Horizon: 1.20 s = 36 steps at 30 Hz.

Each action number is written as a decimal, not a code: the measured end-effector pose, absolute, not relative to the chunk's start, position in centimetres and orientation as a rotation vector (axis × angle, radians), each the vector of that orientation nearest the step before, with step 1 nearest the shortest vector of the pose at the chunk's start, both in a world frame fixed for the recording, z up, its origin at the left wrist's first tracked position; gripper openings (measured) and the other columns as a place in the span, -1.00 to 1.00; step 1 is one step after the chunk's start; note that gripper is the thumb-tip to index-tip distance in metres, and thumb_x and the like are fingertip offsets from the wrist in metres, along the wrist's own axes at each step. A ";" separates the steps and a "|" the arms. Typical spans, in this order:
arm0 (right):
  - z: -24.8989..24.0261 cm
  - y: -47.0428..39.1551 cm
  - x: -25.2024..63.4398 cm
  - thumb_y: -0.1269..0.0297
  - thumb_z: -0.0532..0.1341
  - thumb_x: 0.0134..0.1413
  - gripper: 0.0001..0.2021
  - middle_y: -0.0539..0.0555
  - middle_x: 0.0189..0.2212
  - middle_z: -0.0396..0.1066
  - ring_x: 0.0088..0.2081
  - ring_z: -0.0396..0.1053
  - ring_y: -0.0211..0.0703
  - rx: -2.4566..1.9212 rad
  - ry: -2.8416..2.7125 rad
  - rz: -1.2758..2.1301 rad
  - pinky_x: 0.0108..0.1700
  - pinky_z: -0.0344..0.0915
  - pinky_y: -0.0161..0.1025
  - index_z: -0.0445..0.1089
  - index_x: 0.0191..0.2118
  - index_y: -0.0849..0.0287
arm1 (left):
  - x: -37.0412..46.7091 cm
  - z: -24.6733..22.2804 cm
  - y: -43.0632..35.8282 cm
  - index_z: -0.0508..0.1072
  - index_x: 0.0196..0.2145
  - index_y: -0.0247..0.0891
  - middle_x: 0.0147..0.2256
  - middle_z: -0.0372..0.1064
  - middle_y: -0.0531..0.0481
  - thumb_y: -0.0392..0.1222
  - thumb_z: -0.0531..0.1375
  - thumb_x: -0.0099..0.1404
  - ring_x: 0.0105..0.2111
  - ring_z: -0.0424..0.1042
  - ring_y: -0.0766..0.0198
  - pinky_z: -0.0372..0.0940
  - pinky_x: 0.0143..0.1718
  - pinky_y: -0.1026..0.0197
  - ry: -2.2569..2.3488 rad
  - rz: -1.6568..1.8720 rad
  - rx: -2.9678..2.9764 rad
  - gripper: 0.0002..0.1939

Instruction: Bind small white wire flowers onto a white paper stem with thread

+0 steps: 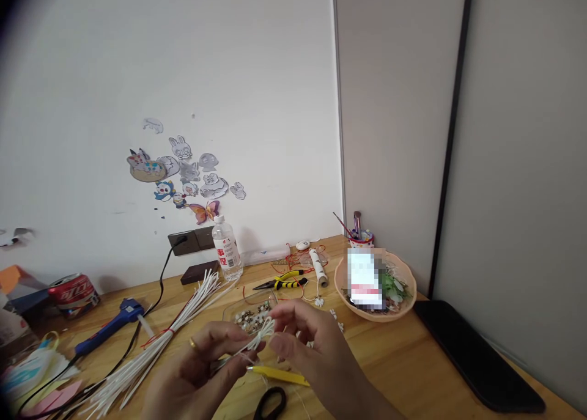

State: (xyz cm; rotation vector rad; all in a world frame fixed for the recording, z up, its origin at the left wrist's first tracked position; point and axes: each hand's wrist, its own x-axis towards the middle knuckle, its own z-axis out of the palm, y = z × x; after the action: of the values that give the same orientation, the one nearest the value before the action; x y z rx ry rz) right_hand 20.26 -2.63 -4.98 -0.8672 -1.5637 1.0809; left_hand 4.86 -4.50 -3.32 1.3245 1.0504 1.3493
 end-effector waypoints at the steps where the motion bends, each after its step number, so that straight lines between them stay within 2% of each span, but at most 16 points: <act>1: -5.0 -2.6 20.3 0.22 0.15 -0.02 -0.84 -0.03 -0.55 0.27 -0.51 0.22 -0.31 -0.889 -1.584 1.082 -0.46 0.19 -0.36 0.33 -0.40 0.21 | 4.9 -3.6 -4.3 0.38 -0.51 -0.27 -0.53 0.49 0.04 -0.27 0.26 -0.04 -0.49 0.43 0.31 0.28 -0.45 0.34 1.019 1.303 1.321 -0.89; 3: -5.0 -2.6 20.2 0.26 0.13 0.00 -0.83 -0.04 -0.59 0.26 -0.51 0.20 -0.31 -0.934 -1.630 1.058 -0.46 0.17 -0.36 0.29 -0.52 0.23 | 5.1 -3.9 -4.0 0.36 -0.50 -0.28 -0.58 0.47 0.06 -0.26 0.27 -0.05 -0.55 0.39 0.36 0.26 -0.49 0.37 0.958 1.253 1.245 -0.87; 5: -4.9 -2.5 20.2 0.27 0.12 0.01 -0.82 -0.03 -0.59 0.27 -0.52 0.19 -0.31 -0.965 -1.663 1.020 -0.46 0.15 -0.36 0.28 -0.53 0.23 | 5.2 -3.9 -3.9 0.35 -0.49 -0.29 -0.63 0.45 0.08 -0.26 0.29 -0.07 -0.59 0.37 0.41 0.24 -0.51 0.40 0.914 1.238 1.148 -0.82; 8: -4.6 -2.6 20.4 0.30 0.12 0.01 -0.87 -0.01 -0.52 0.31 -0.45 0.23 -0.28 -0.991 -1.684 0.951 -0.41 0.16 -0.35 0.32 -0.45 0.23 | 5.3 -3.8 -3.9 0.34 -0.49 -0.31 -0.64 0.45 0.08 -0.27 0.31 -0.11 -0.58 0.38 0.41 0.21 -0.51 0.42 0.931 1.233 1.118 -0.78; 11: -4.6 -2.6 20.5 0.29 0.16 -0.02 -0.89 -0.01 -0.45 0.32 -0.39 0.25 -0.26 -0.952 -1.683 0.923 -0.36 0.17 -0.35 0.34 -0.34 0.19 | 5.3 -4.0 -3.8 0.35 -0.52 -0.31 -0.64 0.43 0.09 -0.29 0.29 -0.09 -0.57 0.39 0.40 0.20 -0.53 0.42 0.970 1.256 1.159 -0.83; 15: -5.1 -2.5 20.4 0.24 0.17 -0.02 -0.87 -0.06 -0.55 0.27 -0.47 0.19 -0.31 -0.963 -1.670 0.903 -0.42 0.13 -0.37 0.34 -0.46 0.19 | 5.3 -4.4 -3.7 0.38 -0.55 -0.30 -0.61 0.41 0.08 -0.30 0.28 -0.09 -0.56 0.36 0.38 0.18 -0.56 0.40 0.983 1.250 1.249 -0.88; 19: -5.1 -2.4 20.2 0.27 0.17 -0.04 -0.87 -0.08 -0.60 0.23 -0.51 0.14 -0.33 -0.976 -1.667 0.927 -0.46 0.10 -0.39 0.33 -0.50 0.20 | 5.1 -4.1 -3.6 0.47 -0.52 -0.31 -0.55 0.45 -0.01 -0.25 0.26 -0.07 -0.51 0.37 0.31 0.22 -0.49 0.33 1.091 1.106 1.349 -0.91; 25: -4.6 -2.5 20.5 0.26 0.20 -0.09 -0.86 -0.06 -0.60 0.26 -0.52 0.17 -0.33 -0.869 -1.647 1.199 -0.46 0.12 -0.38 0.34 -0.51 0.23 | 4.3 -3.9 -3.1 0.49 -0.60 -0.32 -0.67 0.45 -0.01 -0.19 0.27 -0.09 -0.68 0.33 0.38 0.19 -0.60 0.36 0.965 0.927 1.222 -0.88; 30: -4.9 -2.5 20.5 0.26 0.24 -0.15 -0.84 -0.08 -0.66 0.22 -0.61 0.12 -0.39 -0.807 -1.633 1.383 -0.55 0.08 -0.40 0.35 -0.55 0.27 | 3.6 -4.2 -2.5 0.48 -0.61 -0.34 -0.67 0.45 -0.06 -0.17 0.27 -0.15 -0.70 0.33 0.36 0.16 -0.63 0.37 0.839 0.653 1.140 -0.84; 33: -5.1 -2.3 20.1 0.30 0.21 -0.12 -0.86 -0.08 -0.65 0.22 -0.59 0.12 -0.38 -0.915 -1.669 1.305 -0.54 0.06 -0.41 0.36 -0.53 0.27 | 3.5 -4.3 -2.2 0.46 -0.63 -0.34 -0.66 0.44 -0.04 -0.19 0.26 -0.13 -0.67 0.32 0.35 0.15 -0.60 0.35 0.938 0.702 1.273 -0.86; 36: -5.4 -2.2 19.9 0.33 0.17 -0.08 -0.87 -0.09 -0.64 0.20 -0.56 0.11 -0.37 -1.026 -1.686 1.183 -0.53 0.04 -0.41 0.36 -0.53 0.25 | 3.8 -4.3 -2.3 0.42 -0.68 -0.32 -0.71 0.33 0.08 -0.24 0.23 -0.11 -0.66 0.25 0.37 0.09 -0.60 0.36 1.173 0.822 1.477 -0.89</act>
State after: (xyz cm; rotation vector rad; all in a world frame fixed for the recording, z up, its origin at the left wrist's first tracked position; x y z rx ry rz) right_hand 19.87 -2.15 -5.44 -1.0265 -1.6864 1.1826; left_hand 3.78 -2.26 -4.28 1.4766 1.1726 0.8223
